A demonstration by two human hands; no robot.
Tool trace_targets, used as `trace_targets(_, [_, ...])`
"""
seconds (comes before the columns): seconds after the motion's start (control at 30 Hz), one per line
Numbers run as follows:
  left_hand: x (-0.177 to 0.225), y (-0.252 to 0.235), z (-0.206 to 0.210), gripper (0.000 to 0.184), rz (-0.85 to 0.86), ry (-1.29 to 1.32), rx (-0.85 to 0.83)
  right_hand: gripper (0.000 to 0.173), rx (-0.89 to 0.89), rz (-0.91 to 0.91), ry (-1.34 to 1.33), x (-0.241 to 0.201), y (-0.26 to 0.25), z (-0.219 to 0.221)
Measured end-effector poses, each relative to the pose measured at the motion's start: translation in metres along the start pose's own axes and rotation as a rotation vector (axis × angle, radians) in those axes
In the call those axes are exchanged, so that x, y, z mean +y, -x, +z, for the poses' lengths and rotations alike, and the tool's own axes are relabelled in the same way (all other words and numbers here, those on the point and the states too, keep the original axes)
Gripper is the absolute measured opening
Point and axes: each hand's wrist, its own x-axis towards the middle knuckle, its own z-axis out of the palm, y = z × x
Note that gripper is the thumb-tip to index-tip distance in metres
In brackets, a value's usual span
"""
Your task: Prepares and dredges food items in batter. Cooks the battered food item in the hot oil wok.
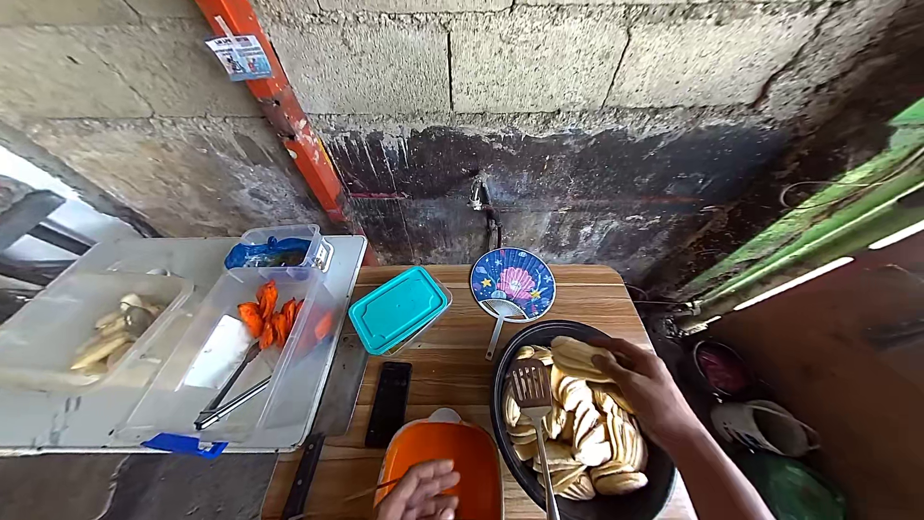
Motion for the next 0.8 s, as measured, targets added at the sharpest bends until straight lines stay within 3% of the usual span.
trace_targets(0.1, [0.02,-0.031,0.013,0.055,-0.027,0.25,-0.108,0.03,-0.085,0.027,-0.558,-0.018,0.06,0.037])
trace_targets(0.2, [0.025,-0.05,0.017,0.07,0.016,0.392,-0.157,0.029,-0.102,0.084,-0.825,-0.021,0.105,0.087])
trace_targets(0.3, [0.019,-0.051,0.0,0.068,0.092,0.468,-0.203,0.032,-0.058,0.217,-0.969,-0.025,0.139,0.137])
trace_targets(0.4, [0.015,-0.04,-0.031,0.062,0.061,0.357,-0.167,0.034,-0.034,0.262,-0.93,-0.031,0.164,0.172])
trace_targets(0.53, [0.012,-0.019,-0.072,0.058,0.008,0.369,-0.163,0.027,-0.016,0.255,-0.69,-0.036,0.189,0.203])
trace_targets(0.63, [0.009,-0.009,-0.096,0.054,0.035,0.369,-0.165,0.025,0.007,0.238,-0.521,-0.045,0.203,0.229])
trace_targets(0.8, [-0.009,0.006,-0.128,0.054,0.101,0.344,-0.215,0.022,0.064,0.242,-0.461,-0.056,0.223,0.272])
